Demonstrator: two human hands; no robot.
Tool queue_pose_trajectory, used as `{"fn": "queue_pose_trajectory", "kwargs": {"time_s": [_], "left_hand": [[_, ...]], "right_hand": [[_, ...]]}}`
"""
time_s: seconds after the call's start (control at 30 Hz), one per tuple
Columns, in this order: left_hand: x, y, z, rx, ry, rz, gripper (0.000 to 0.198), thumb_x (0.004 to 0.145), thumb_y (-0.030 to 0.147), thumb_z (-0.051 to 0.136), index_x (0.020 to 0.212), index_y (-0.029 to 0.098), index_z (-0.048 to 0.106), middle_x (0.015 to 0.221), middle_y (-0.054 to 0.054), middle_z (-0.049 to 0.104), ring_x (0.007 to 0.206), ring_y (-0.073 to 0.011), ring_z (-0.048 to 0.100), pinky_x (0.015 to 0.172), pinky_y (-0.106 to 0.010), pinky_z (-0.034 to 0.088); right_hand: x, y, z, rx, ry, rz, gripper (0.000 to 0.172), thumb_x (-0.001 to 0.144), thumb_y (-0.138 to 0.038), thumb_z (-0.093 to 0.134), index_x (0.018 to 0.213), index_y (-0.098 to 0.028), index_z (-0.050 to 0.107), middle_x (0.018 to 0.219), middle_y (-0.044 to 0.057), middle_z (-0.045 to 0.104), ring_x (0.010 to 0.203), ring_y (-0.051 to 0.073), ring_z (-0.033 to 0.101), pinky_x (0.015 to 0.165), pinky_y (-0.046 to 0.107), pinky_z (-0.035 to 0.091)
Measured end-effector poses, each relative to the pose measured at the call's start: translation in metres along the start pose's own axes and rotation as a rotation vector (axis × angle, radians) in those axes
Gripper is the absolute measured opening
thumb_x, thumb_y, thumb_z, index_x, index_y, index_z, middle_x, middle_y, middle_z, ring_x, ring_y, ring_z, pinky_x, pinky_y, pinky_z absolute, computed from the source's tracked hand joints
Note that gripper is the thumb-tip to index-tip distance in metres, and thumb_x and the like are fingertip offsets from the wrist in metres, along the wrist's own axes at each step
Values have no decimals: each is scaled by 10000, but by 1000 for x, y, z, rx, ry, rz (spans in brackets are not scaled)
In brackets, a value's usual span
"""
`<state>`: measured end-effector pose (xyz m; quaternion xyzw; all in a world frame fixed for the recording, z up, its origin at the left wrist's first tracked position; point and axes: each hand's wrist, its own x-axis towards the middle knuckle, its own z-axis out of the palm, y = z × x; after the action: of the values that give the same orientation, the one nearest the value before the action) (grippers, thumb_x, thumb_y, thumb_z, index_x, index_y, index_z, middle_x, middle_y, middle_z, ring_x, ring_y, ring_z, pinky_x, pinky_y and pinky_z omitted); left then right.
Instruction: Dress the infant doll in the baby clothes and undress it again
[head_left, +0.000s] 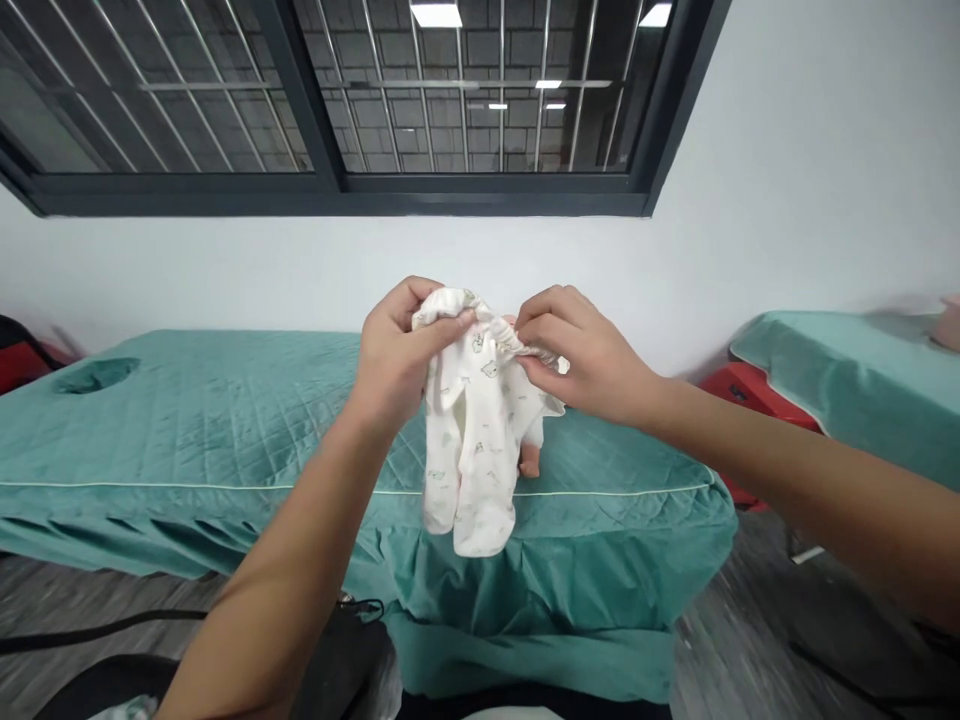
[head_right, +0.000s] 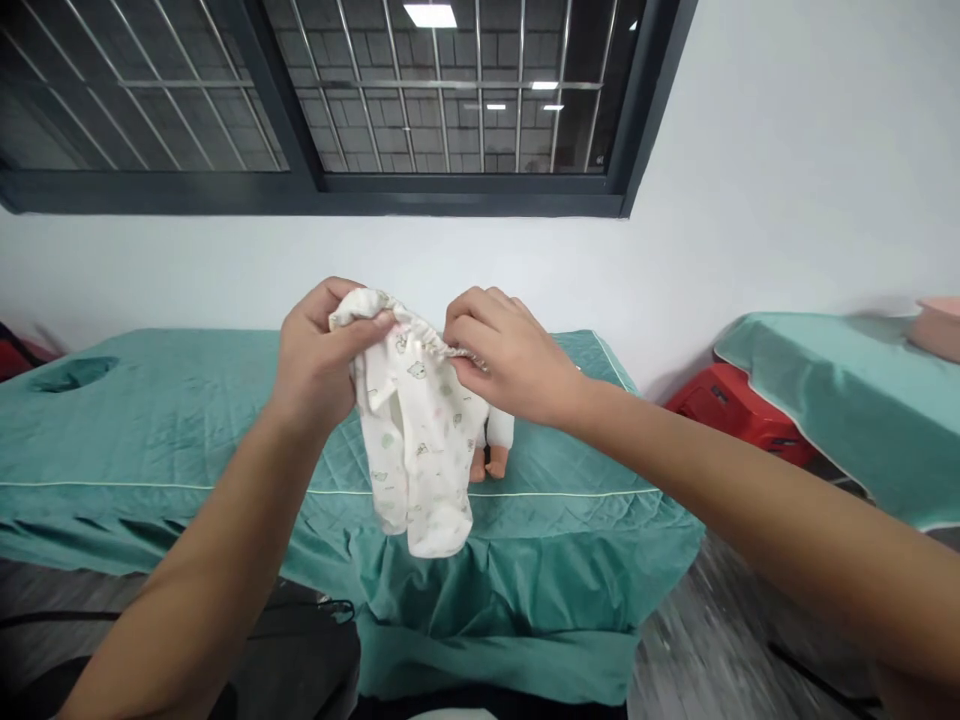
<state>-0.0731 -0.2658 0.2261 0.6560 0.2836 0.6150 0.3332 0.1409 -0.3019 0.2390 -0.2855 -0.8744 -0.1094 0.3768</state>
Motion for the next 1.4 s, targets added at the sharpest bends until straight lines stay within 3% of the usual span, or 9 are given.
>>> {"fn": "queue_pose_trajectory", "kwargs": {"time_s": [0.3, 0.53, 0.6, 0.8, 0.87, 0.97, 1.1, 1.2, 1.4], "left_hand": [[-1, -9, -8, -389, -134, -296, 477, 795, 663, 676, 761, 218, 507, 661, 18, 536, 618, -137, 603, 621, -299, 551], [-9, -34, -8, 42, -743, -490, 339, 712, 469, 844, 830, 170, 738, 814, -47, 725, 681, -166, 659, 561, -249, 496], [-11, -40, -4, -37, -661, -487, 327, 753, 480, 808, 782, 163, 735, 764, -46, 720, 653, -160, 651, 565, -251, 497], [-18, -68, 11, -417, -471, -593, 501, 807, 626, 691, 618, 173, 591, 550, -26, 617, 507, -159, 623, 511, -275, 509], [-24, -81, 18, -461, -436, -652, 533, 811, 669, 662, 622, 188, 532, 481, 24, 525, 385, -119, 527, 412, -247, 417], [-37, -97, 28, -419, -487, -698, 567, 825, 711, 620, 637, 186, 520, 458, 54, 462, 305, -64, 381, 366, -232, 309], [-53, -114, 34, -265, -701, -705, 429, 738, 539, 810, 677, 170, 600, 475, 47, 486, 439, -95, 473, 482, -252, 400], [-55, -129, 33, -337, -496, -751, 354, 734, 486, 821, 815, 172, 681, 645, 9, 628, 566, -134, 576, 569, -279, 463], [-54, -161, 23, -485, -134, -794, 379, 666, 478, 844, 758, 155, 669, 663, -8, 670, 602, -152, 616, 620, -287, 507]], "right_hand": [[8, 4, 0, 631, -124, 529, 77, 830, -232, 559, 879, -223, 618, 919, 5, 654, 858, 176, 582, 768, 315, 441], [0, 33, 23, 982, 176, 825, 64, 708, -213, 559, 771, -224, 555, 723, -10, 525, 620, 137, 466, 568, 276, 387], [-7, 36, 29, 1019, 92, 845, 59, 745, -250, 609, 780, -217, 575, 705, -21, 528, 605, 126, 460, 557, 264, 378], [-35, 47, 44, 958, -641, 679, 282, 780, -413, 786, 960, -202, 730, 917, 15, 707, 809, 166, 612, 711, 277, 464], [-40, 49, 55, 956, -574, 713, 310, 804, -468, 759, 948, -195, 736, 903, 24, 713, 798, 169, 618, 719, 291, 474], [-42, 52, 73, 919, -226, 819, 358, 822, -550, 712, 878, -197, 699, 781, 3, 658, 690, 148, 566, 647, 286, 452], [-42, 59, 94, 851, -13, 933, 432, 796, -630, 710, 751, -215, 598, 689, -20, 569, 630, 136, 505, 589, 278, 425], [-47, 67, 103, 957, -72, 966, 461, 796, -679, 687, 814, -224, 619, 727, -3, 611, 653, 155, 545, 596, 287, 449], [-60, 79, 113, 1095, -662, 885, 434, 729, -571, 806, 935, -195, 738, 866, 29, 731, 792, 199, 649, 699, 310, 502]]}}
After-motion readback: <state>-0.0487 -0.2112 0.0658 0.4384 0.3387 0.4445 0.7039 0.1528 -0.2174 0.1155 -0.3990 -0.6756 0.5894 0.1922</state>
